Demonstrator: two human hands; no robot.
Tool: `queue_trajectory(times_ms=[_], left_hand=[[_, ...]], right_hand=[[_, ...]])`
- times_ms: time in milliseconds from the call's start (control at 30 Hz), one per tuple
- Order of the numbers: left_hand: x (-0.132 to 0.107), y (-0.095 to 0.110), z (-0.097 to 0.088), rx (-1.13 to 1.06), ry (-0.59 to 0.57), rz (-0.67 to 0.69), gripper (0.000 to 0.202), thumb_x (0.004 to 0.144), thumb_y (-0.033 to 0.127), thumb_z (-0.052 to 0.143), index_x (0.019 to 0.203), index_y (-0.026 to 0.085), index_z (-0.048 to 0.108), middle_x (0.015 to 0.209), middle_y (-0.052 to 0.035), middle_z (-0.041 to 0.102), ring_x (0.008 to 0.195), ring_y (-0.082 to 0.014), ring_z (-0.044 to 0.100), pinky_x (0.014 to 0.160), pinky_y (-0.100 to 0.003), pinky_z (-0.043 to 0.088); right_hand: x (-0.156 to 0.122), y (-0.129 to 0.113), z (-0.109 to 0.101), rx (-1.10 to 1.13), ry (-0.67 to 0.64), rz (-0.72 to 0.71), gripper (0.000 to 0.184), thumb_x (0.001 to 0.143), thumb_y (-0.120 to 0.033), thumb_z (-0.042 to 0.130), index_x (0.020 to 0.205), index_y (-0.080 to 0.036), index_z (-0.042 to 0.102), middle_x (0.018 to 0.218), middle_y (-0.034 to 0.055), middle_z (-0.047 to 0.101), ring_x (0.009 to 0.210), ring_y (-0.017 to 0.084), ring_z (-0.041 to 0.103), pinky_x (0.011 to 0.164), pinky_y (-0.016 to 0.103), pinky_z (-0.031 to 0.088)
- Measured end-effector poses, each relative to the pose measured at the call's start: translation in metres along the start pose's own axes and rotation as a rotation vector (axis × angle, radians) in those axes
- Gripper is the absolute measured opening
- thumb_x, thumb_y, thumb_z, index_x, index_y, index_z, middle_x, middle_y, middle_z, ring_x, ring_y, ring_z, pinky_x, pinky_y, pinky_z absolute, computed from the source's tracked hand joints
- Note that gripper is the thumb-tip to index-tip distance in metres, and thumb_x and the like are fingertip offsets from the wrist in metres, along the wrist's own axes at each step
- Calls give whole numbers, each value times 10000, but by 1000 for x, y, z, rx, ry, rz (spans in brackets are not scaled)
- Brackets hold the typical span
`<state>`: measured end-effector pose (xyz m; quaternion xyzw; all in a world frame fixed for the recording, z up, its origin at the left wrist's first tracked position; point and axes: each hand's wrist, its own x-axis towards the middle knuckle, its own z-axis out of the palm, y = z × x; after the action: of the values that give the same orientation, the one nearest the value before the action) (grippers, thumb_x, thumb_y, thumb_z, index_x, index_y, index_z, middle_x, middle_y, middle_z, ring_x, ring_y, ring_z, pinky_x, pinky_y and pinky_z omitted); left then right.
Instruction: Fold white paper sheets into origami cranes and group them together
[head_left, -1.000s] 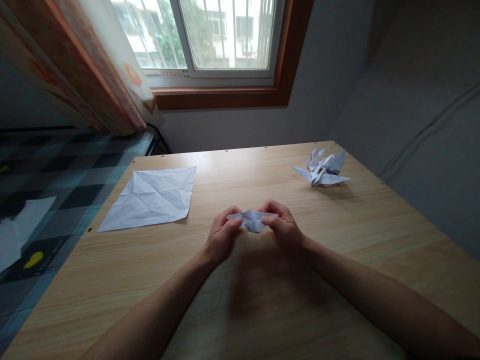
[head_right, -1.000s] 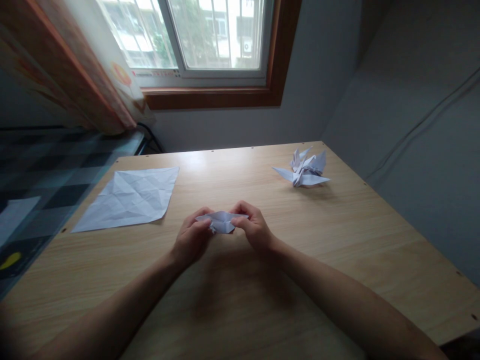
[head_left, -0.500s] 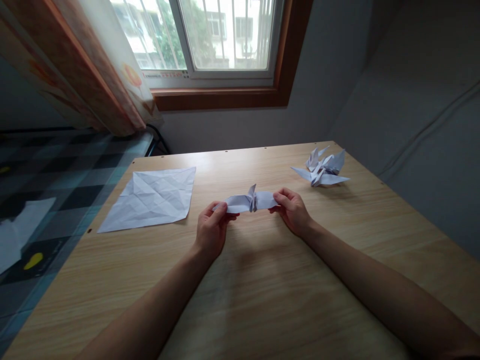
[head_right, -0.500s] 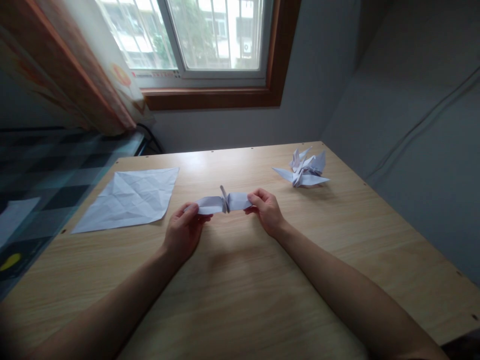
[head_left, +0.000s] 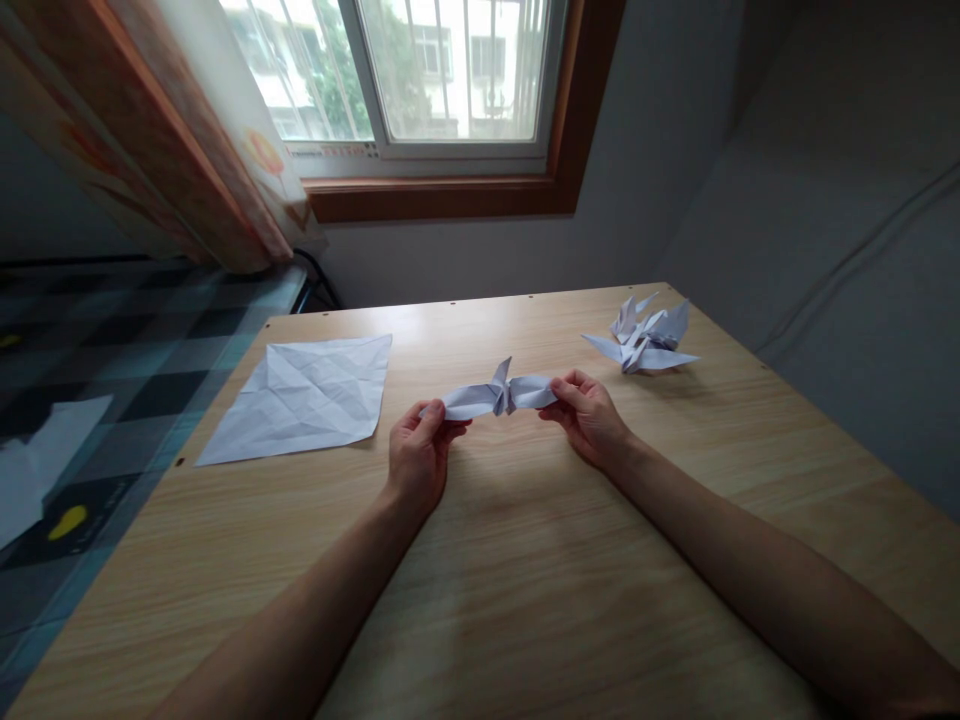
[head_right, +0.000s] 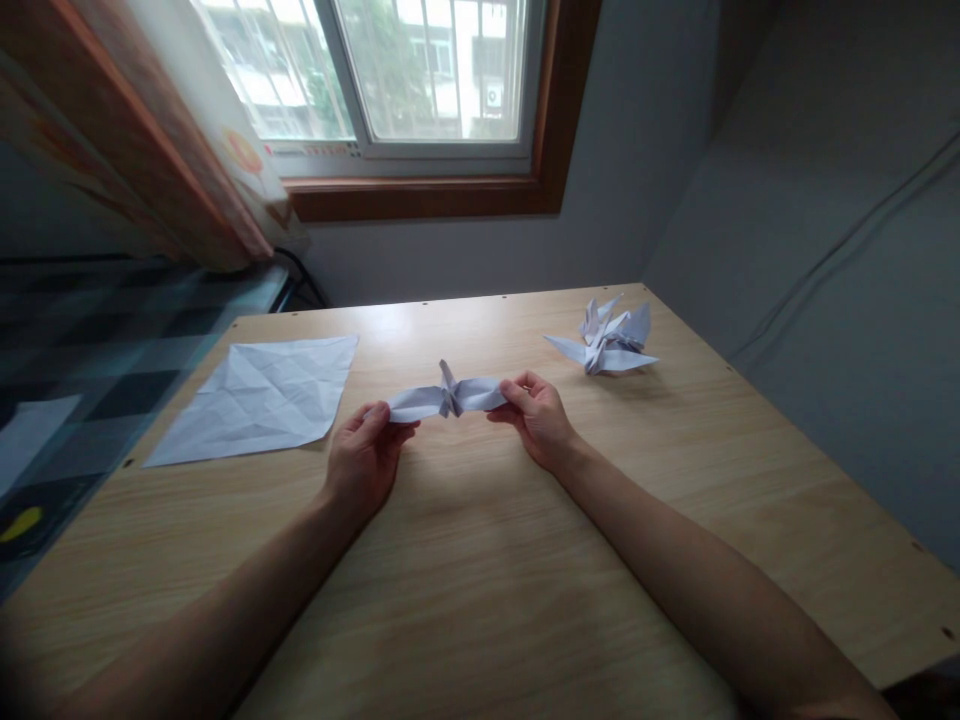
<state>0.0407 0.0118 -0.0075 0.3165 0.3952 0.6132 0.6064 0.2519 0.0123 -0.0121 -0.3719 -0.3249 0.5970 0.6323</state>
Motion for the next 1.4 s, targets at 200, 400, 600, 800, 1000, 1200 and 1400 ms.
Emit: queue_trajectory(times_ms=[200, 400, 600, 800, 1000, 1200, 1400], left_hand=[[-2, 2, 2, 60, -50, -20, 329, 627, 387, 780, 689, 141, 572, 627, -5, 641, 562, -121, 633, 553, -213, 489], [-8, 6, 4, 163, -135, -38, 390, 592, 279, 801, 915, 160, 619, 683, 28, 644, 560, -102, 584, 546, -208, 458], [-12, 10, 5, 494, -377, -120, 300, 684, 379, 759, 816, 116, 704, 654, -24, 659, 553, -121, 587, 514, -210, 429], [-9, 4, 2, 569, -390, -109, 291, 709, 402, 745, 708, 118, 683, 562, -27, 633, 487, -124, 574, 452, -201, 409], [-12, 5, 3, 556, -337, -99, 301, 689, 396, 776, 639, 127, 650, 514, -22, 622, 444, -109, 551, 409, -184, 390], [-11, 8, 3, 498, -348, -139, 299, 631, 378, 817, 632, 127, 655, 566, -13, 623, 465, -105, 557, 428, -199, 466], [-6, 12, -2, 539, -497, -259, 321, 706, 430, 761, 656, 129, 660, 531, -14, 594, 400, -77, 496, 383, -171, 396]], right_hand=[[-2, -3, 3, 41, 7, 38, 418, 586, -352, 879, 640, -189, 498, 616, -40, 650, 543, 96, 620, 500, 189, 560], [-6, -7, 7, 17, -28, 25, 389, 580, -277, 853, 593, -190, 474, 532, -71, 554, 522, 85, 547, 518, 210, 520], [-8, -6, 9, 10, -33, 37, 362, 575, -241, 843, 671, -195, 497, 600, -53, 613, 564, 91, 567, 539, 198, 482], [-8, -8, 7, -244, -74, -91, 331, 600, -274, 818, 824, -197, 588, 644, -50, 602, 546, 104, 553, 496, 214, 454], [-13, -28, 7, -864, -284, -339, 224, 693, -299, 768, 865, -180, 687, 754, 10, 640, 672, 143, 573, 579, 247, 453], [-12, -32, 3, -893, -623, 84, 357, 837, -398, 618, 587, -146, 582, 481, -49, 469, 447, 70, 410, 409, 185, 283], [-6, -28, -8, -586, -625, 233, 346, 780, -454, 695, 660, -136, 632, 574, -5, 606, 473, 90, 519, 436, 187, 412]])
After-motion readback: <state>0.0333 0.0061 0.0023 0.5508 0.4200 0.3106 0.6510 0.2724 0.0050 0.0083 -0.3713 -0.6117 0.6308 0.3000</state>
